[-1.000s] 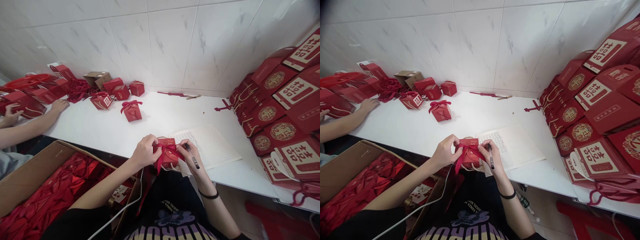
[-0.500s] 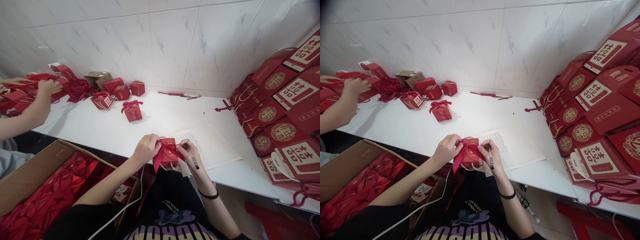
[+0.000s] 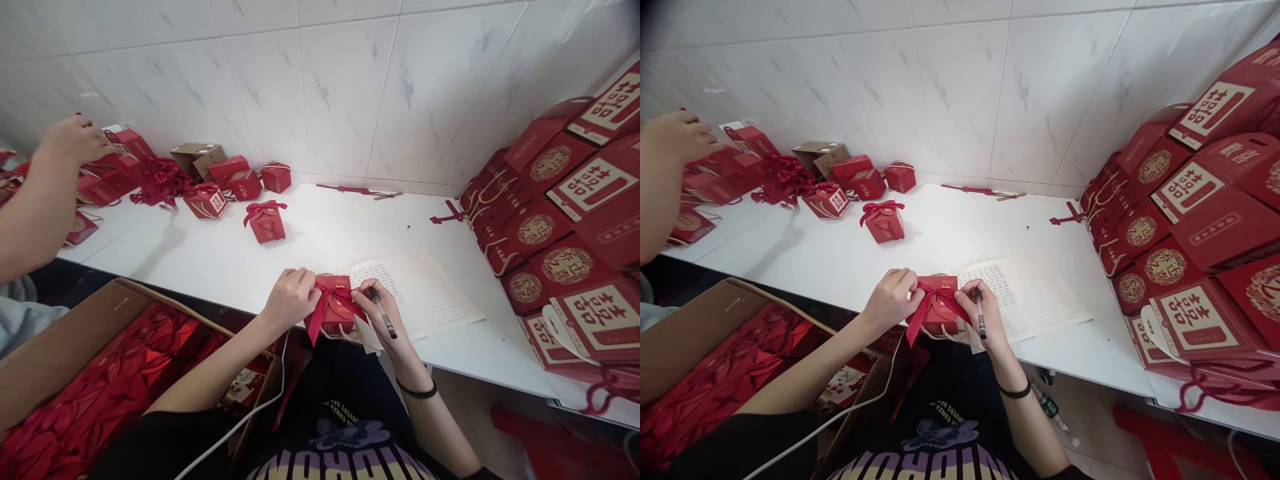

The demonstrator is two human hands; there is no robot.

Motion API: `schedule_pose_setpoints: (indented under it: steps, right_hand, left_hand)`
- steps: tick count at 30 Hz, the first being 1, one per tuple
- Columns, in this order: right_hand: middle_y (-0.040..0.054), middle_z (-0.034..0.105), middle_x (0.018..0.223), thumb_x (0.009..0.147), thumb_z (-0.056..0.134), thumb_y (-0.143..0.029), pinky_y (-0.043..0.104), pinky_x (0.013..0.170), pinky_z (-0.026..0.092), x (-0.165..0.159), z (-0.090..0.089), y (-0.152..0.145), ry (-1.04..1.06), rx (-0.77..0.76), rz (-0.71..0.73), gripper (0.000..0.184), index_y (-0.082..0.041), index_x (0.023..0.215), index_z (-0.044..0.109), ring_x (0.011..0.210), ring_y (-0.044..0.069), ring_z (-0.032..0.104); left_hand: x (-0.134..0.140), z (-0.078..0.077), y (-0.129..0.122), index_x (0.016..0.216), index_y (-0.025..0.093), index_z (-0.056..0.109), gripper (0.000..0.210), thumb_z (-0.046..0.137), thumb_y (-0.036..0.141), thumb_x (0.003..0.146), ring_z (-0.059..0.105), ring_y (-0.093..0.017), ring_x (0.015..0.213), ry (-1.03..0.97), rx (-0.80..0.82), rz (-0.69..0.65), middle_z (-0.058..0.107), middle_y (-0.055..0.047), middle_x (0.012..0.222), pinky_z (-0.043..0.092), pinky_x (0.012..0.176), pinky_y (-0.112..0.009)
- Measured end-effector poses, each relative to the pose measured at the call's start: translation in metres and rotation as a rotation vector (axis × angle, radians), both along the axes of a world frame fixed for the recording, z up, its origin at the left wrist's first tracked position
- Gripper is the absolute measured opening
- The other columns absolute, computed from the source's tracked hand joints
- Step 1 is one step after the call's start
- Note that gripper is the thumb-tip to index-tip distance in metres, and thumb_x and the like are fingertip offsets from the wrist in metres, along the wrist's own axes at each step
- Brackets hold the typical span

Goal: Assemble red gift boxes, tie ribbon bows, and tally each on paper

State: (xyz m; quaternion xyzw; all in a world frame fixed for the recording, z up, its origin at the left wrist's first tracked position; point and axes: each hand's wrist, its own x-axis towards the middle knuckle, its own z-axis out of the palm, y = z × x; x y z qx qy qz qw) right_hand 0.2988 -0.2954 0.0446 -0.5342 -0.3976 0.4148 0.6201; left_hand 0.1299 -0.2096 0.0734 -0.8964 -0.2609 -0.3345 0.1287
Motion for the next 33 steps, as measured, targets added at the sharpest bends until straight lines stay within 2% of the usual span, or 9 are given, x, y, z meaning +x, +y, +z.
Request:
schedule_pose_setpoints:
  steps: [4,8,13,17,19,23,25,30,33]
  right_hand:
    - [-0.0022,0.047,0.068,0.074,0.066,-0.037,0.024,0.056,0.034,-0.001,0.002,-0.001,-0.002,-0.009,0.001,0.025,-0.02,0.073,0.047,0.062,0.013,0.043]
    - [-0.0022,0.046,0.068,0.076,0.064,-0.037,0.025,0.057,0.035,-0.001,0.004,-0.002,-0.052,-0.005,-0.014,0.024,-0.02,0.073,0.047,0.062,0.013,0.043]
    - [-0.002,0.046,0.069,0.073,0.068,-0.04,0.025,0.058,0.036,-0.002,-0.003,0.002,-0.012,0.015,-0.024,0.028,-0.02,0.073,0.048,0.062,0.013,0.043]
    - [-0.0019,0.047,0.067,0.069,0.071,-0.044,0.026,0.057,0.036,-0.002,-0.011,0.006,0.031,-0.004,-0.037,0.033,-0.02,0.074,0.049,0.059,0.013,0.042]
    - [-0.0015,0.047,0.068,0.068,0.072,-0.046,0.026,0.056,0.035,0.0,-0.013,0.006,0.039,-0.009,-0.051,0.035,-0.02,0.074,0.048,0.059,0.013,0.042]
    - [-0.0016,0.047,0.067,0.068,0.072,-0.046,0.025,0.054,0.035,0.003,-0.01,0.004,0.031,-0.015,-0.036,0.036,-0.02,0.073,0.048,0.058,0.013,0.042]
    - [-0.0018,0.047,0.067,0.069,0.072,-0.045,0.025,0.054,0.034,0.003,-0.008,0.003,0.01,-0.008,-0.033,0.034,-0.02,0.073,0.049,0.058,0.013,0.042]
    - [-0.0014,0.048,0.07,0.071,0.072,-0.044,0.026,0.058,0.036,0.001,-0.007,0.002,0.01,0.009,-0.029,0.033,-0.02,0.074,0.05,0.062,0.014,0.043]
    - [-0.0019,0.047,0.069,0.071,0.072,-0.045,0.026,0.057,0.036,0.001,-0.009,0.003,0.036,-0.001,-0.016,0.034,-0.02,0.074,0.049,0.06,0.013,0.044]
  left_hand:
    - [0.002,-0.001,-0.001,0.057,0.022,0.03,0.024,0.042,0.005,0.068,0.036,-0.012,0.045,-0.036,-0.049,-0.046,0.036,0.005,0.046,0.041,0.054,-0.024]
    - [0.003,-0.004,-0.002,0.054,0.021,0.029,0.028,0.044,0.01,0.074,0.032,-0.01,0.041,-0.07,-0.104,-0.033,0.034,0.006,0.043,0.039,0.052,-0.023]
    - [0.003,-0.005,0.002,0.05,0.02,0.035,0.029,0.043,0.009,0.075,0.033,-0.009,0.037,-0.007,-0.072,0.044,0.039,0.005,0.04,0.038,0.053,-0.025]
    - [0.0,0.0,-0.002,0.05,0.019,0.044,0.026,0.044,0.012,0.075,0.039,-0.011,0.037,0.112,-0.046,0.151,0.048,0.002,0.04,0.039,0.06,-0.031]
    - [-0.003,0.006,-0.005,0.051,0.019,0.046,0.025,0.045,0.017,0.076,0.042,-0.012,0.038,0.152,-0.152,0.164,0.051,0.001,0.041,0.04,0.062,-0.033]
    - [-0.013,0.019,-0.007,0.052,0.019,0.043,0.028,0.049,0.028,0.078,0.041,-0.01,0.037,0.124,-0.498,0.134,0.049,0.004,0.041,0.042,0.065,-0.032]
    - [-0.016,0.023,-0.006,0.057,0.019,0.044,0.024,0.051,0.03,0.077,0.043,-0.009,0.039,0.097,-0.561,0.139,0.05,0.005,0.045,0.043,0.067,-0.032]
    - [-0.011,0.022,-0.007,0.077,0.018,0.051,0.008,0.054,0.024,0.073,0.055,-0.013,0.057,0.101,-0.418,0.089,0.062,0.0,0.072,0.043,0.064,-0.03]
    - [-0.004,0.015,-0.008,0.077,0.017,0.052,0.003,0.05,0.019,0.077,0.056,-0.015,0.059,0.136,-0.254,0.048,0.061,-0.002,0.069,0.043,0.063,-0.03]
